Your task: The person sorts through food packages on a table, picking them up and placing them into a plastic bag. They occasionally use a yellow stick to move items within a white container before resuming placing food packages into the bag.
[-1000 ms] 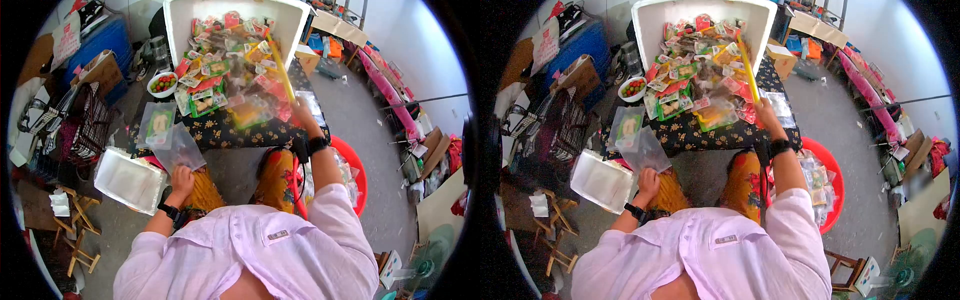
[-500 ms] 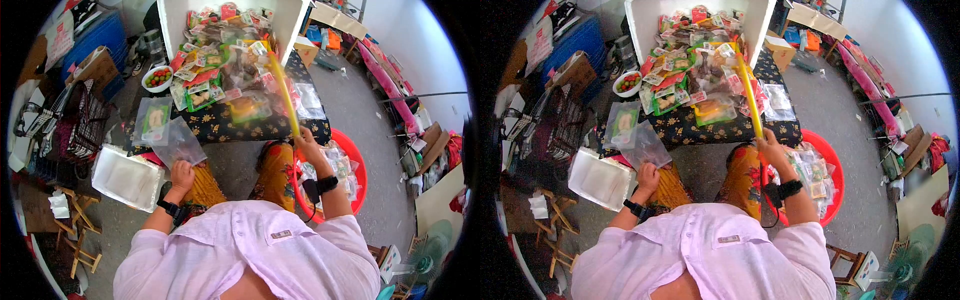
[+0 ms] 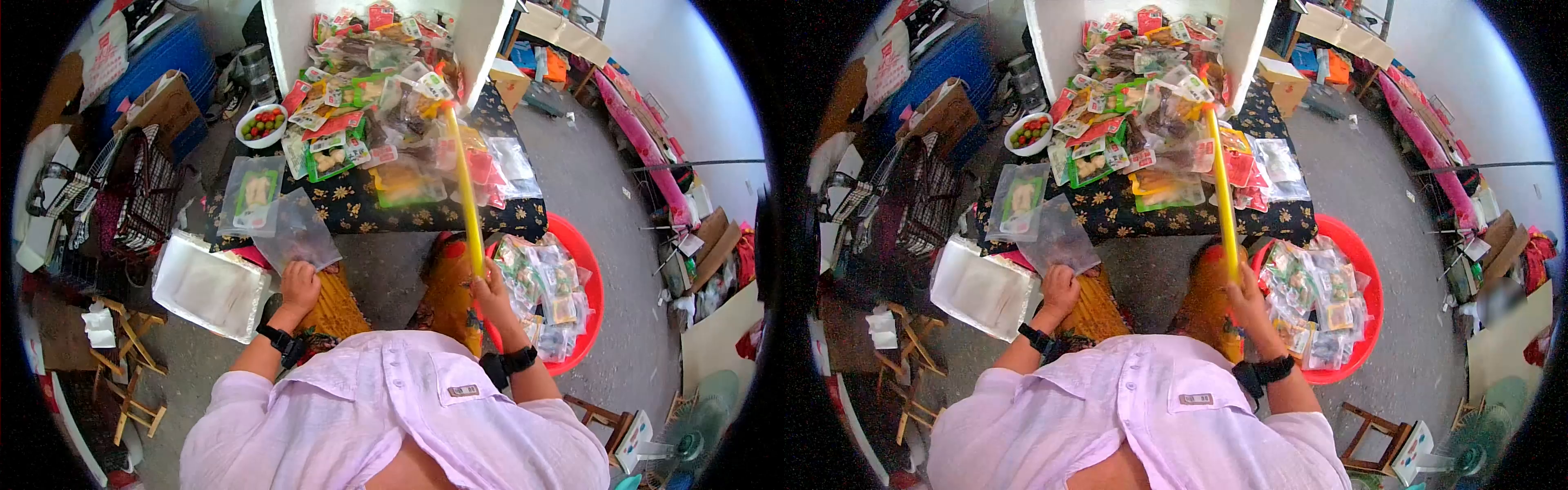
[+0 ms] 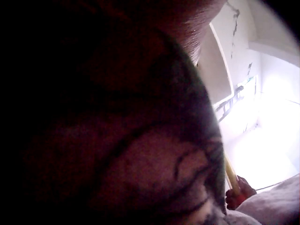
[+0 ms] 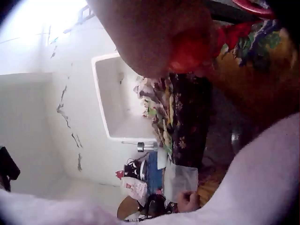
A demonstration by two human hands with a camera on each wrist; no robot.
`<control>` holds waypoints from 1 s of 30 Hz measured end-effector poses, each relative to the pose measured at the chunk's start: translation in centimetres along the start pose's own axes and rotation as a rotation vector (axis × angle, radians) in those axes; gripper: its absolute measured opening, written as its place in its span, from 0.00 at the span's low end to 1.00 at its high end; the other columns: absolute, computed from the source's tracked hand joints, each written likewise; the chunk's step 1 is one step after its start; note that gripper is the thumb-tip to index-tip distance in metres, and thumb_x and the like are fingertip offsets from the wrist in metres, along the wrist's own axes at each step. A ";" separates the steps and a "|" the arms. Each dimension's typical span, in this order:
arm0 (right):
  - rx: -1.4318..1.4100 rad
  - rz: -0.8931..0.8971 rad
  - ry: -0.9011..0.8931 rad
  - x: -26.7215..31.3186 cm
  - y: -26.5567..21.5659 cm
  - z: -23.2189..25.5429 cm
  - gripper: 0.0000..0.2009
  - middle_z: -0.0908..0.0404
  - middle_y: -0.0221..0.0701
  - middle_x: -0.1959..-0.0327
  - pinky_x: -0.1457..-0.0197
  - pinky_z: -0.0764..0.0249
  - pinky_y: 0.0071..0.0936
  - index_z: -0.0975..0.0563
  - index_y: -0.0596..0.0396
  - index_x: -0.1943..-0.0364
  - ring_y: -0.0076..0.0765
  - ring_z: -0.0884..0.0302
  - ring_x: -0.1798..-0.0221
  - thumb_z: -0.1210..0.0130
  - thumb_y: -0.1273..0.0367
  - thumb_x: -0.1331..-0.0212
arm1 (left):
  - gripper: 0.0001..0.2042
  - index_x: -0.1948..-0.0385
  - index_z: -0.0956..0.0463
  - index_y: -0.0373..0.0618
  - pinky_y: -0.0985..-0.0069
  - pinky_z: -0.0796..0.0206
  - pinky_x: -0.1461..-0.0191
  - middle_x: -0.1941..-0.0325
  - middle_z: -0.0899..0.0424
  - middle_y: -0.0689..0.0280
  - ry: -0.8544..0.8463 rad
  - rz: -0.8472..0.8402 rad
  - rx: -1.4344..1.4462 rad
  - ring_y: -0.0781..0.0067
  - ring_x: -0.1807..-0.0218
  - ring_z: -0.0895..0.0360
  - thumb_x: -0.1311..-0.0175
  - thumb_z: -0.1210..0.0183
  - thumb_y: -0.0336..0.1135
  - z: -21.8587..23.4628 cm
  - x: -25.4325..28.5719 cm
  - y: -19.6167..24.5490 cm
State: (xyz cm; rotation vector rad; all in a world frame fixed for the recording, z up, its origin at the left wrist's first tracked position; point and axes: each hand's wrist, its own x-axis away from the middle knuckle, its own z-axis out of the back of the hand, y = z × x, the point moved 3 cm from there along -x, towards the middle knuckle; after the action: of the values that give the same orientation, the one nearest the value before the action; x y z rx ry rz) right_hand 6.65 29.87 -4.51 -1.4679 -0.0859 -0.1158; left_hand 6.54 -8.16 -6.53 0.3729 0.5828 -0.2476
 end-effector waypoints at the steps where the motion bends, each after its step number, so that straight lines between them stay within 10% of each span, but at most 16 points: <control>1: -0.020 -0.038 0.013 -0.4 -1.2 -0.5 0.23 0.36 0.33 0.55 0.51 0.40 0.20 0.46 0.60 0.46 0.26 0.38 0.53 0.55 0.71 0.47 | 0.05 0.84 0.38 0.42 0.64 0.44 0.68 0.79 0.35 0.59 -0.027 0.004 -0.015 0.56 0.72 0.38 0.63 0.51 0.25 0.0 -0.1 0.1; 6: 0.338 0.396 0.091 -9.4 -5.0 -1.2 0.20 0.32 0.34 0.62 0.62 0.35 0.19 0.40 0.60 0.50 0.24 0.35 0.66 0.54 0.70 0.48 | 0.04 0.84 0.38 0.42 0.63 0.44 0.67 0.79 0.35 0.59 -0.044 0.013 -0.009 0.56 0.72 0.37 0.63 0.51 0.26 -0.1 0.0 0.2; 10: 0.317 0.349 -0.070 -15.0 -13.0 -5.8 0.16 0.31 0.32 0.73 0.69 0.35 0.22 0.36 0.59 0.56 0.26 0.35 0.71 0.53 0.66 0.48 | 0.04 0.84 0.38 0.42 0.63 0.44 0.67 0.79 0.35 0.59 -0.028 0.014 -0.007 0.56 0.71 0.38 0.62 0.51 0.27 0.4 0.0 0.3; 17: 0.374 0.415 -0.218 -21.2 -13.4 -10.3 0.16 0.29 0.34 0.77 0.73 0.35 0.23 0.35 0.60 0.57 0.28 0.33 0.75 0.53 0.67 0.50 | 0.04 0.84 0.38 0.42 0.64 0.44 0.66 0.79 0.35 0.59 -0.045 0.047 -0.015 0.56 0.71 0.37 0.62 0.52 0.27 0.8 0.7 -0.1; 22: 0.621 0.563 -0.201 -17.1 -10.2 -7.2 0.18 0.27 0.39 0.75 0.75 0.35 0.25 0.37 0.57 0.54 0.32 0.30 0.75 0.55 0.65 0.49 | 0.04 0.84 0.39 0.42 0.64 0.43 0.68 0.79 0.35 0.59 -0.015 0.028 -0.024 0.57 0.72 0.37 0.62 0.52 0.26 0.8 0.6 -0.2; 24: 0.659 0.157 -0.204 -10.7 -12.2 -6.1 0.19 0.28 0.40 0.76 0.76 0.35 0.26 0.38 0.54 0.52 0.32 0.30 0.77 0.55 0.65 0.48 | 0.04 0.84 0.39 0.42 0.64 0.43 0.68 0.79 0.35 0.59 0.002 0.010 -0.015 0.57 0.72 0.37 0.62 0.52 0.26 0.5 0.6 -0.4; 25: 0.642 0.569 -0.143 -11.9 -8.0 -4.5 0.19 0.30 0.36 0.79 0.81 0.37 0.24 0.39 0.51 0.50 0.28 0.33 0.82 0.56 0.64 0.47 | 0.04 0.83 0.39 0.42 0.64 0.43 0.67 0.79 0.35 0.59 0.014 0.001 -0.009 0.57 0.72 0.37 0.62 0.52 0.26 0.4 0.6 -0.5; 26: 0.516 0.028 -0.200 -8.2 -9.4 -4.1 0.20 0.32 0.33 0.80 0.80 0.37 0.21 0.41 0.49 0.48 0.26 0.34 0.83 0.56 0.65 0.46 | 0.05 0.83 0.39 0.42 0.64 0.43 0.67 0.79 0.35 0.59 0.024 -0.005 -0.004 0.57 0.72 0.37 0.62 0.52 0.26 0.3 0.7 -0.5; 30: 0.445 0.164 -0.201 -2.6 -7.0 -2.3 0.21 0.32 0.30 0.69 0.72 0.37 0.16 0.43 0.55 0.48 0.20 0.35 0.72 0.55 0.70 0.47 | 0.05 0.83 0.39 0.42 0.64 0.42 0.67 0.78 0.35 0.59 0.013 0.001 0.006 0.57 0.71 0.37 0.62 0.51 0.26 -0.1 0.5 -0.3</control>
State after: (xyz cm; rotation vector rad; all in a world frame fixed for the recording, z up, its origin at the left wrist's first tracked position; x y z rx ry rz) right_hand 3.16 26.91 1.86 -1.0327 -0.1438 0.1767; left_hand 6.81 -8.43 -6.94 0.3814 0.5948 -0.2459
